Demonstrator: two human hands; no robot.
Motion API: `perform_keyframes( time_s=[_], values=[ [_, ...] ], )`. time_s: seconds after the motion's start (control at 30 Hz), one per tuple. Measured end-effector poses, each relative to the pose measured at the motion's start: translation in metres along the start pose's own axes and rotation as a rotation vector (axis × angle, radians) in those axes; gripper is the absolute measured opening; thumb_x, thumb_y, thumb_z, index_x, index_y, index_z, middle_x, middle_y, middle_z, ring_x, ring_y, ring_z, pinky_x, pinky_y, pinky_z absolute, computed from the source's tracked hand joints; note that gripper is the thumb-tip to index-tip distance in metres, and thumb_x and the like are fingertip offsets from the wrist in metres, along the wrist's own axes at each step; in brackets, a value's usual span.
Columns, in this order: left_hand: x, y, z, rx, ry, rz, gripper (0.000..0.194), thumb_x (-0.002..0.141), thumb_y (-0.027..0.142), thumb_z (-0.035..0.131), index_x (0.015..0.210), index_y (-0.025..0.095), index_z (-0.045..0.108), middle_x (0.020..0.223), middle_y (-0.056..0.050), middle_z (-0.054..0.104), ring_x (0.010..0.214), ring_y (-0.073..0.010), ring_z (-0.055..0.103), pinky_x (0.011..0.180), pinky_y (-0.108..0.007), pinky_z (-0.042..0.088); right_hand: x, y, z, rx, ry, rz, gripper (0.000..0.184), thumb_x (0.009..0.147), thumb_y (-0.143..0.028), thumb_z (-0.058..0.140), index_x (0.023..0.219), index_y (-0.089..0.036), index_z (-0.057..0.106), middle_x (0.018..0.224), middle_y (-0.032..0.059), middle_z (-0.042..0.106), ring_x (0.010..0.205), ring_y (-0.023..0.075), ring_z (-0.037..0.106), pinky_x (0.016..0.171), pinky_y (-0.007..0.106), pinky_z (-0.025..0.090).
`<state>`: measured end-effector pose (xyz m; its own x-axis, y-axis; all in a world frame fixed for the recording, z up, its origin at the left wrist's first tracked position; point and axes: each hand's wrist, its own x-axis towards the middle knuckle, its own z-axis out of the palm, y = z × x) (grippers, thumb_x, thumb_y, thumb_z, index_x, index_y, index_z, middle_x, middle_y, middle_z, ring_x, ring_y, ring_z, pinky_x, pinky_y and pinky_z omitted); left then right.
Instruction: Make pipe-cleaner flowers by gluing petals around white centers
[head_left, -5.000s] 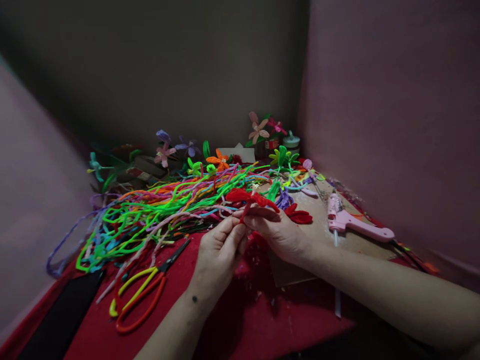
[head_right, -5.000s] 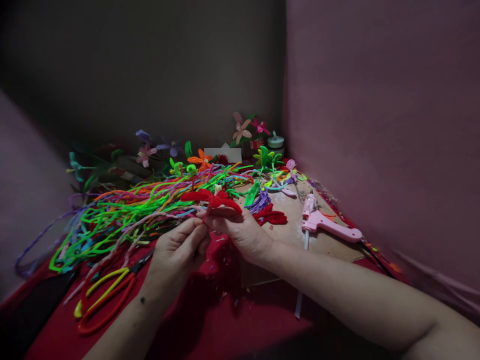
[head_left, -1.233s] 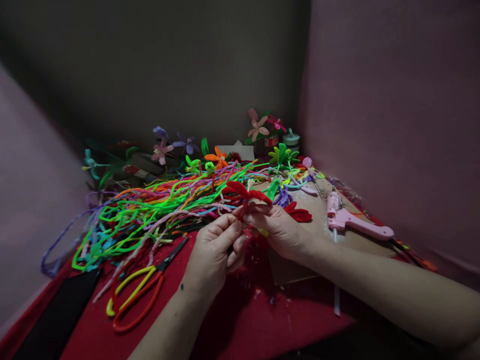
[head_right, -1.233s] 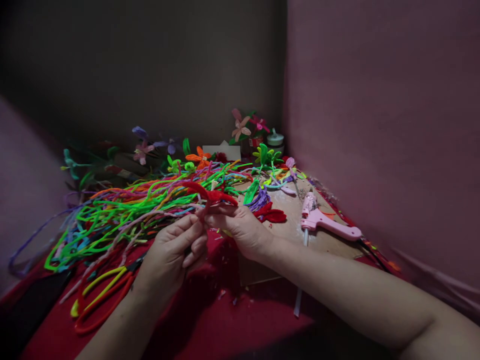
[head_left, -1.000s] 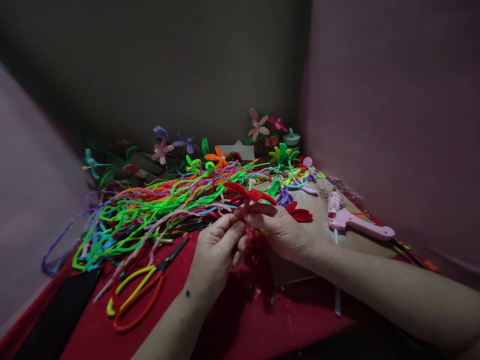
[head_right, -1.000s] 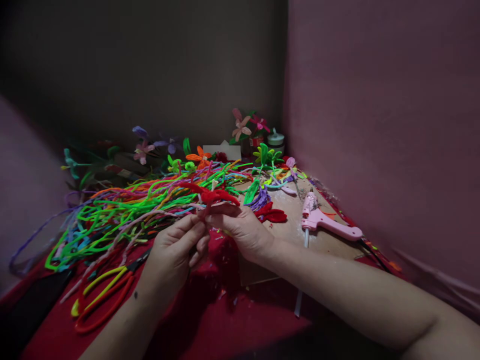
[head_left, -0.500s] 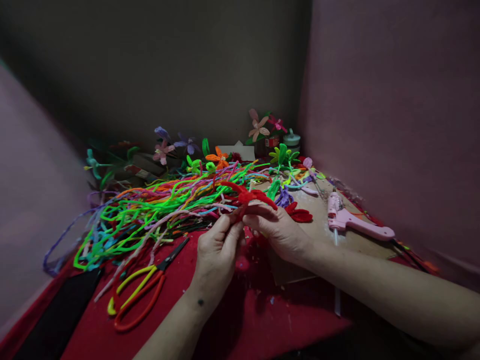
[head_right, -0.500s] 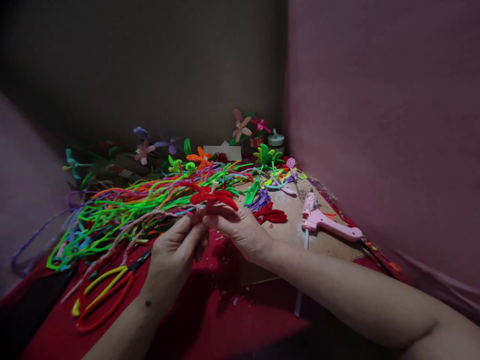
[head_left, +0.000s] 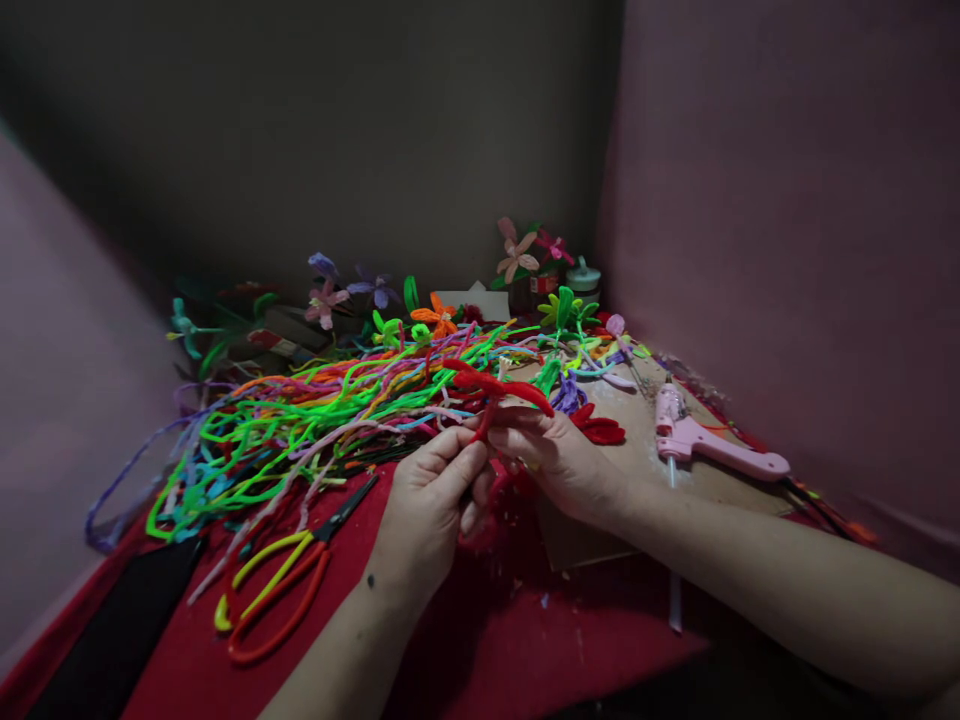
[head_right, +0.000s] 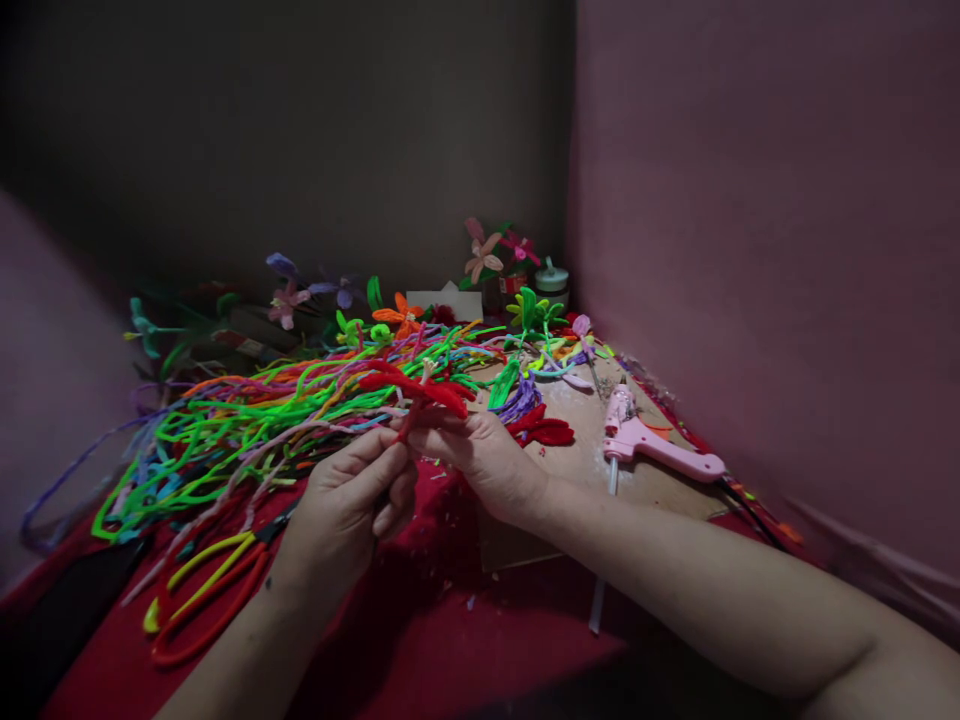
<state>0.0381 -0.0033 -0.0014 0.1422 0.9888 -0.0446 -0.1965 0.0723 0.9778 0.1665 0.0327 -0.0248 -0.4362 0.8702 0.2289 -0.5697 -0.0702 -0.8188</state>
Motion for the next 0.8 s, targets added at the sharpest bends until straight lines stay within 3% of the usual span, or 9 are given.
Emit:
perform_keyframes(
  time_s=[0.23,0.47,0.6,0.8],
  values=[
    [0.0004,0.002,-0.0005,-0.17,-0.081,-0.099,0.012,0.081,0.028,0.058,0.079,0.017,0.054,0.045,0.008,0.045,0.031,-0.0011,0.021,0.03,-0.013,0.02,0.0008,0.0044,-0.0055,0.083,-0.009,0.008,0.022,0.073,-0.021,0.068,0.095,-0.021,0.07,0.077,-0.0005,0.066,0.07,0.0114,0.057,0.065,0.025,0.045],
    [0.0016,0.0018,-0.0025,-0.214,-0.1,-0.151,0.009,0.08,0.025,0.058,0.084,0.017,0.058,0.045,0.007,0.047,0.028,-0.0012,0.023,0.027,-0.012,0.023,0.0,0.002,-0.0057,0.109,-0.009,0.03,0.016,0.073,-0.019,0.069,0.088,-0.019,0.071,0.073,-0.001,0.065,0.07,0.0106,0.057,0.067,0.023,0.045],
    [0.0012,0.0032,-0.0019,-0.223,-0.102,-0.166,0.011,0.078,0.024,0.061,0.077,0.014,0.06,0.044,0.005,0.05,0.026,-0.001,0.026,0.026,-0.012,0.024,-0.0006,0.0025,-0.0077,0.045,0.003,0.034,0.014,0.075,-0.023,0.068,0.089,-0.019,0.069,0.072,-0.0017,0.061,0.066,0.0088,0.053,0.064,0.022,0.042],
    [0.0037,0.0006,-0.0084,-0.313,-0.26,-0.216,0.012,0.079,0.025,0.059,0.075,0.014,0.062,0.045,0.006,0.05,0.025,0.0008,0.019,0.023,-0.01,0.024,0.0007,0.003,-0.0077,-0.001,-0.023,0.056,0.018,0.073,-0.028,0.069,0.088,-0.019,0.07,0.069,-0.0015,0.059,0.061,0.0083,0.049,0.06,0.022,0.04]
  ],
)
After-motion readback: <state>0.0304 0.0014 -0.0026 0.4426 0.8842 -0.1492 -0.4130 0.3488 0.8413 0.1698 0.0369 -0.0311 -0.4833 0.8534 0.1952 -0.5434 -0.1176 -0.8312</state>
